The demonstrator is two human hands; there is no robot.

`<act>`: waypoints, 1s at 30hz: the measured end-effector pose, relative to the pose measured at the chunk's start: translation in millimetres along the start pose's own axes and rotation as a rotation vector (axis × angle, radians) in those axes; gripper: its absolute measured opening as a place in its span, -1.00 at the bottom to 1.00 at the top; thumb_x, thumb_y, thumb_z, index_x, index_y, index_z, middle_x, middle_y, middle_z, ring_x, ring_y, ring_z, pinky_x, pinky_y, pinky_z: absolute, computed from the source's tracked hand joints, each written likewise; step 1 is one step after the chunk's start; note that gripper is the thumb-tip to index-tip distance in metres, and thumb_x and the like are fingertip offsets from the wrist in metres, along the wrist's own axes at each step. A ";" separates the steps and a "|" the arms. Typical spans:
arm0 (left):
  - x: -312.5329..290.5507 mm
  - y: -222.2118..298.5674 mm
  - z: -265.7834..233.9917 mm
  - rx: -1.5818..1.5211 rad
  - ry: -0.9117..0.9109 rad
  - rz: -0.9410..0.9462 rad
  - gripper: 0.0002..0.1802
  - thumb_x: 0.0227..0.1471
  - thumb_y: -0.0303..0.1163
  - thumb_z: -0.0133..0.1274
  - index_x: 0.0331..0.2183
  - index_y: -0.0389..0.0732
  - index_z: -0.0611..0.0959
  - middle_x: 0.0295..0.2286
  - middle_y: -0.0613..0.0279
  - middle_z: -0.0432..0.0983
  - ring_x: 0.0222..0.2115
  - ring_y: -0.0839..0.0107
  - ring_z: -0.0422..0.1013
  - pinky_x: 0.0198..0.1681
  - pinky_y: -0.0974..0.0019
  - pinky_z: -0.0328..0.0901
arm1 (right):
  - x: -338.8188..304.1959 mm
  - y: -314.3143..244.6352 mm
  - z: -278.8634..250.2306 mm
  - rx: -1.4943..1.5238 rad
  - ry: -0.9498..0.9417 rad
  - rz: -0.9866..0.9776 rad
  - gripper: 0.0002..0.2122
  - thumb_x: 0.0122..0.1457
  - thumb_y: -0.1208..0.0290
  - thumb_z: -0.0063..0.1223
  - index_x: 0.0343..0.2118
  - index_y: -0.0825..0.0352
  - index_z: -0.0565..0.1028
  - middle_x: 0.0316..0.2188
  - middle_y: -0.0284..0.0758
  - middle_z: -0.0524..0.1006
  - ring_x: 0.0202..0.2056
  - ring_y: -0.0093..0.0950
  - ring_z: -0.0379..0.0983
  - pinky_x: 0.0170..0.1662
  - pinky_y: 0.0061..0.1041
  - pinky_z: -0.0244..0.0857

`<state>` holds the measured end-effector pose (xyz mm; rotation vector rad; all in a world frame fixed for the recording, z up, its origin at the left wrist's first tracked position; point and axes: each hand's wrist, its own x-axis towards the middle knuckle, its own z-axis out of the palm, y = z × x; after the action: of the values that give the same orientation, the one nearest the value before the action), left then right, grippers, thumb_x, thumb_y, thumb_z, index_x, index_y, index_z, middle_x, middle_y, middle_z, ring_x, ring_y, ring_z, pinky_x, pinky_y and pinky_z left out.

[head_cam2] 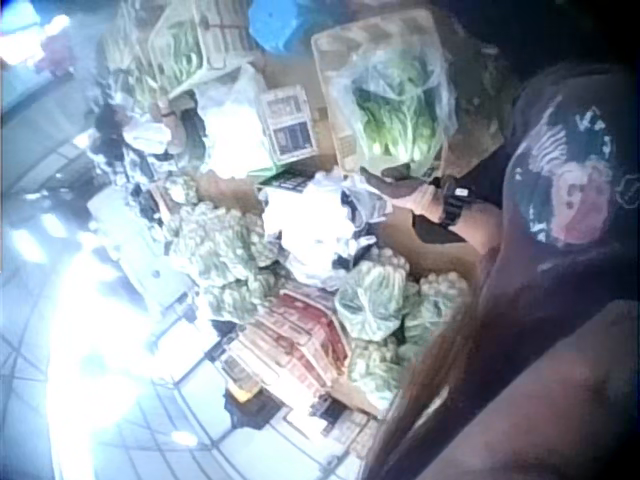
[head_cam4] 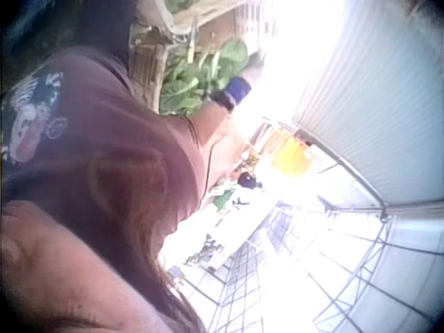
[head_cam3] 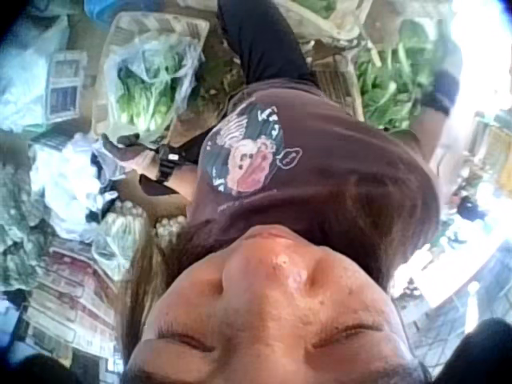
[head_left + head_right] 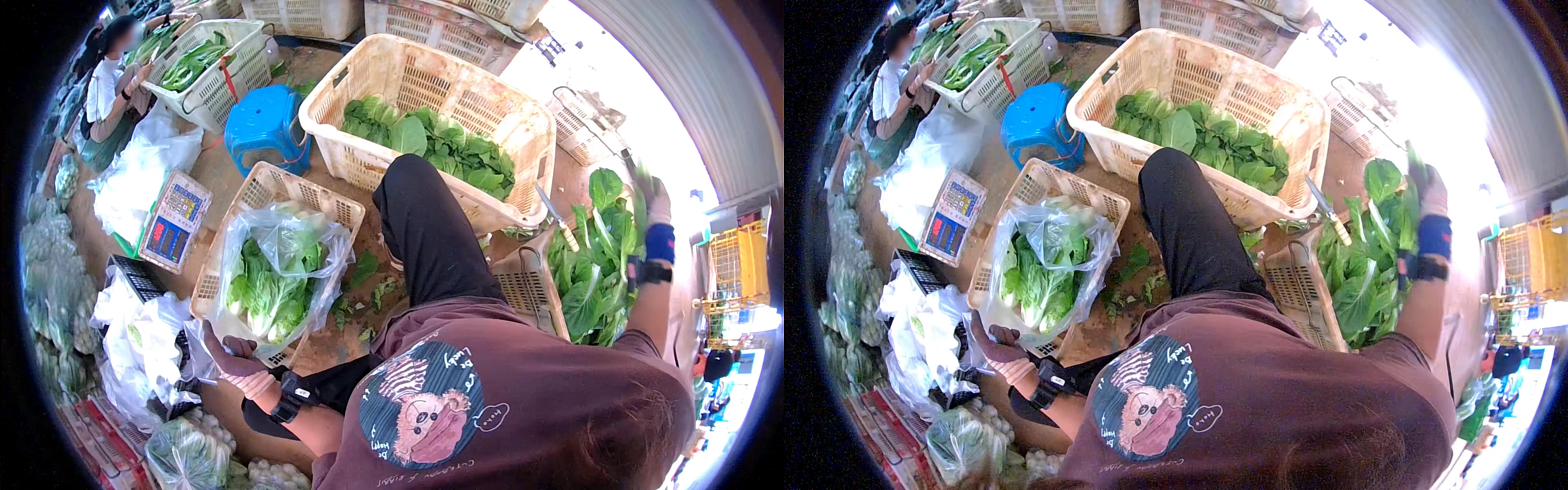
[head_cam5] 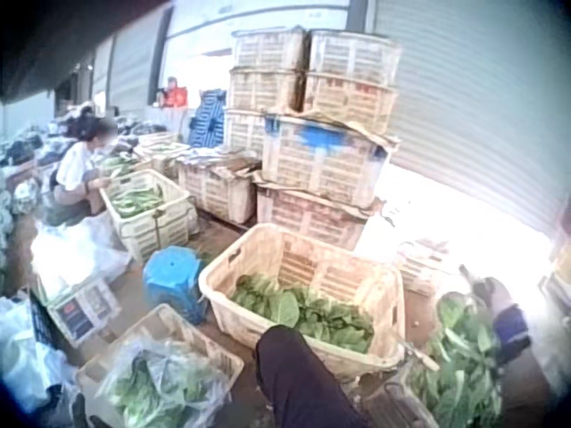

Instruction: The person sits on the floor to trim the roots of vegetables with a knife, weigh them on a scale, and pack them into clear plastic bags.

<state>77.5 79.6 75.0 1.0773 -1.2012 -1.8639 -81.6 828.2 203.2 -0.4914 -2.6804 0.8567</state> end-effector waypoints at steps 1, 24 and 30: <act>2.7 -0.8 -3.9 -0.045 -0.017 -0.016 -0.60 0.09 -0.16 -0.15 -0.04 -0.03 0.46 -0.73 0.55 -0.05 -0.75 0.71 -0.08 -0.67 0.61 -0.07 | -14.5 33.2 -25.0 -0.279 0.034 0.172 -0.58 0.14 0.34 -0.07 0.06 0.31 0.25 -0.05 -0.15 0.38 -0.07 -0.31 0.33 -0.04 -0.38 0.26; 31.2 4.0 -65.4 -0.310 0.099 0.025 -0.50 0.01 0.01 -0.06 -0.15 -0.18 0.51 -0.79 0.49 0.02 -0.78 0.60 0.00 -0.65 0.44 0.04 | -243.5 -464.7 532.4 1.320 -1.413 0.550 -0.79 0.05 0.28 -0.07 -0.66 0.19 0.29 -0.71 -0.39 0.32 -0.60 -0.44 0.34 -0.43 -0.42 0.30; 20.0 35.0 -49.3 -0.560 -0.215 0.125 -0.31 0.03 0.09 -0.11 0.11 -0.08 0.24 -0.83 0.56 -0.05 -0.83 0.71 -0.14 -0.75 0.55 -0.17 | -109.3 -514.4 417.1 1.338 -1.897 0.129 -0.65 0.15 0.06 -0.14 -0.31 0.30 0.44 -0.57 -0.24 0.48 -0.68 -0.46 0.23 -0.42 -0.35 0.26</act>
<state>116.1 31.2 90.2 0.4944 -0.7556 -2.0752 -254.6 180.6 167.3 0.9586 -1.6289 3.9080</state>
